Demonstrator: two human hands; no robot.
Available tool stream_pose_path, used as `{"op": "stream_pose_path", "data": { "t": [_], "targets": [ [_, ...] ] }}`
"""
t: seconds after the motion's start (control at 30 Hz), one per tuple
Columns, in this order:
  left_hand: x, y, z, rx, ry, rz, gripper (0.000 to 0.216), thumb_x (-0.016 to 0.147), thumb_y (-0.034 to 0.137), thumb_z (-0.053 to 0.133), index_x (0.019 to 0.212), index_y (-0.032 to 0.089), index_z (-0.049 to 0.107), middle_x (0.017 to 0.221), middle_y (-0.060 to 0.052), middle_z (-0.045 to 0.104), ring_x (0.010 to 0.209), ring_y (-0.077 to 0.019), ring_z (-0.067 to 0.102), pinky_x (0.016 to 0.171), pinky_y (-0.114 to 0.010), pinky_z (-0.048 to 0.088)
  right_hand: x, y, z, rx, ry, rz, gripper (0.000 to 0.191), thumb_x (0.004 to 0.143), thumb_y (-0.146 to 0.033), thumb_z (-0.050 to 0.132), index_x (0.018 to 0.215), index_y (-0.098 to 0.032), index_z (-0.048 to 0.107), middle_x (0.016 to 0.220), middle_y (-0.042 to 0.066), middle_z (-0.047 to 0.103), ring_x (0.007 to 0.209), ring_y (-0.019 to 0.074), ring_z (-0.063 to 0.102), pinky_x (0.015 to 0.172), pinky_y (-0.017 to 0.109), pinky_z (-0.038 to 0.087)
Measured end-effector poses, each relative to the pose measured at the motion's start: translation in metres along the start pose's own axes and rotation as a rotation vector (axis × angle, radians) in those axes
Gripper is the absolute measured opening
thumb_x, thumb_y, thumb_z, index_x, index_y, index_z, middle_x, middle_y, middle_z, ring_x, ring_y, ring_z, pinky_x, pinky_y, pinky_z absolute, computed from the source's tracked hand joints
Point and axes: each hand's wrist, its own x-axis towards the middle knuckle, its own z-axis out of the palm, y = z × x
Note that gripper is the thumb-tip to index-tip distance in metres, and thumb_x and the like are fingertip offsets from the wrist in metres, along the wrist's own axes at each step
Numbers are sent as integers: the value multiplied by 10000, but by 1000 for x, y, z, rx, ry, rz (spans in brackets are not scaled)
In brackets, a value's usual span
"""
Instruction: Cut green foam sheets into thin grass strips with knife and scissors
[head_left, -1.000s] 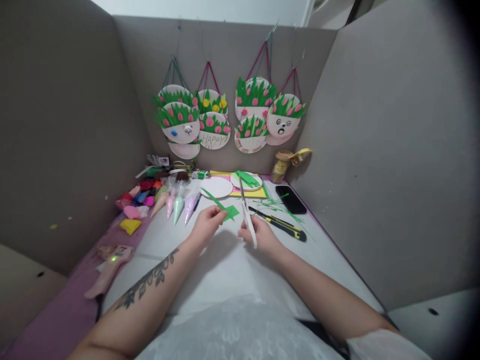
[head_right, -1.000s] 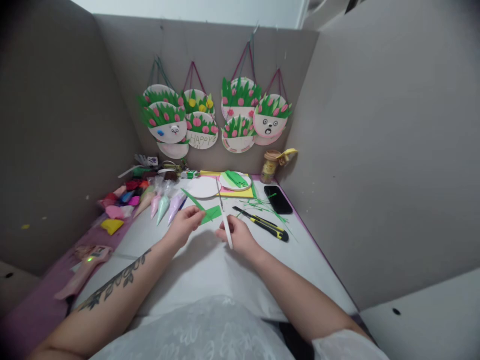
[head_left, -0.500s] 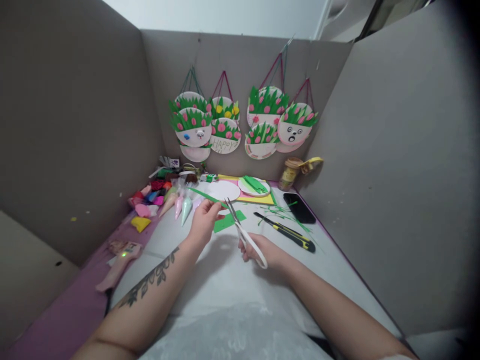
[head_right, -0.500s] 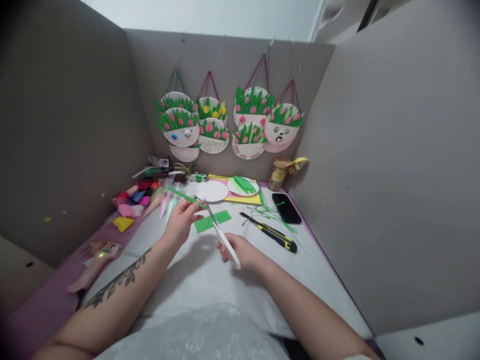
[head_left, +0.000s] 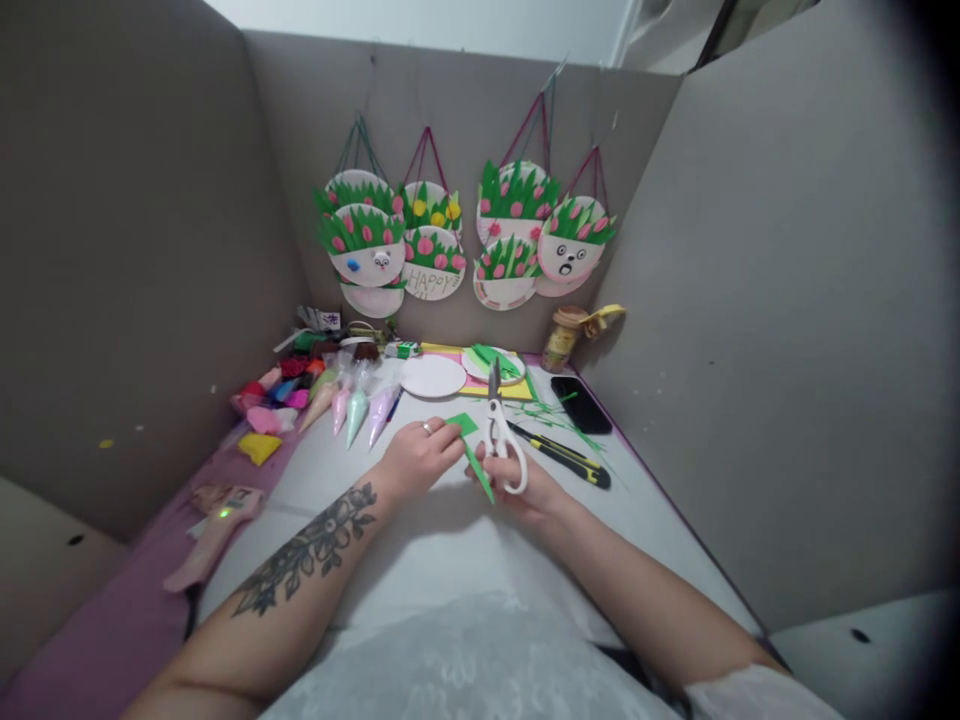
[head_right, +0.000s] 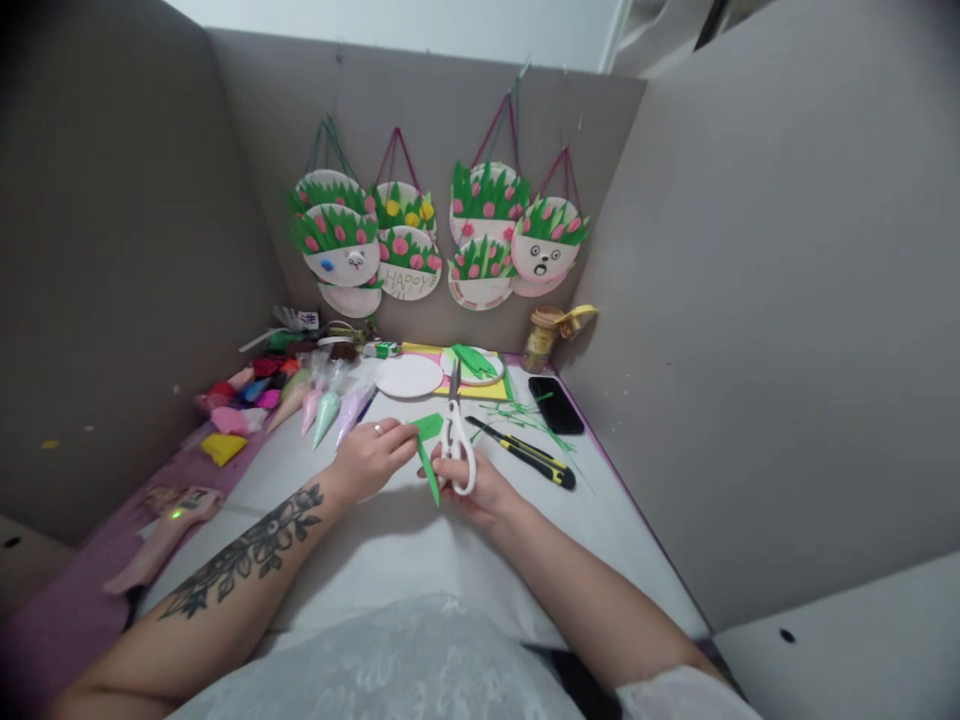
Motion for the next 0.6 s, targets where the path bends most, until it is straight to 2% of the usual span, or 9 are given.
{"op": "stream_pose_path", "data": {
  "t": [0.07,0.13,0.23,0.27,0.33,0.4,0.47,0.6],
  "targets": [
    [1,2,3,-29,-21,16,218,921,159,434,789,182,606,942,-59,696,758,-144,579,613,-256,407,-1,-1,7,-32,49,27,302,560,-252,750,762,-177,538,625,-20,562,543,96,473,465,205,312],
    [0,4,6,-109,11,-74,187,913,173,455,841,193,626,1021,-65,691,803,-154,587,658,-270,433,-2,-2,11,-116,111,8,263,539,-193,713,718,-177,522,565,-47,511,519,89,441,468,207,305],
    [0,7,11,-330,116,-454,163,894,217,490,951,192,640,1058,-84,672,873,-172,595,735,-291,463,0,-3,9,-311,230,-105,252,545,-179,692,737,-178,529,575,-64,496,526,87,435,511,220,347],
    [1,8,12,-442,111,-590,166,886,244,502,948,186,644,1012,-81,675,855,-171,598,730,-288,467,1,-3,7,-383,267,-151,255,551,-185,689,752,-179,533,598,-61,510,539,91,447,530,226,364],
    [5,13,13,-701,8,-782,171,853,297,535,886,178,654,885,-55,677,767,-159,595,679,-269,461,2,-3,2,-509,307,-227,251,566,-195,676,773,-183,535,643,-49,542,571,103,476,556,235,390],
    [9,18,14,-912,-125,-872,167,804,318,571,794,173,654,768,-22,663,684,-145,572,634,-254,437,4,-1,-2,-585,295,-266,232,584,-207,657,779,-185,532,667,-37,562,598,117,503,570,242,406],
    [12,25,15,-1020,-189,-915,154,756,309,592,719,167,637,673,4,624,637,-134,540,606,-245,405,4,0,-3,-622,269,-278,220,600,-220,645,783,-185,530,673,-32,571,614,126,518,576,244,416],
    [13,28,17,-1120,-176,-1002,184,712,309,599,608,163,558,549,42,504,555,-104,458,539,-231,330,2,3,-2,-646,234,-289,211,621,-238,646,786,-186,525,682,-30,569,620,125,518,573,240,419]
  ]
}}
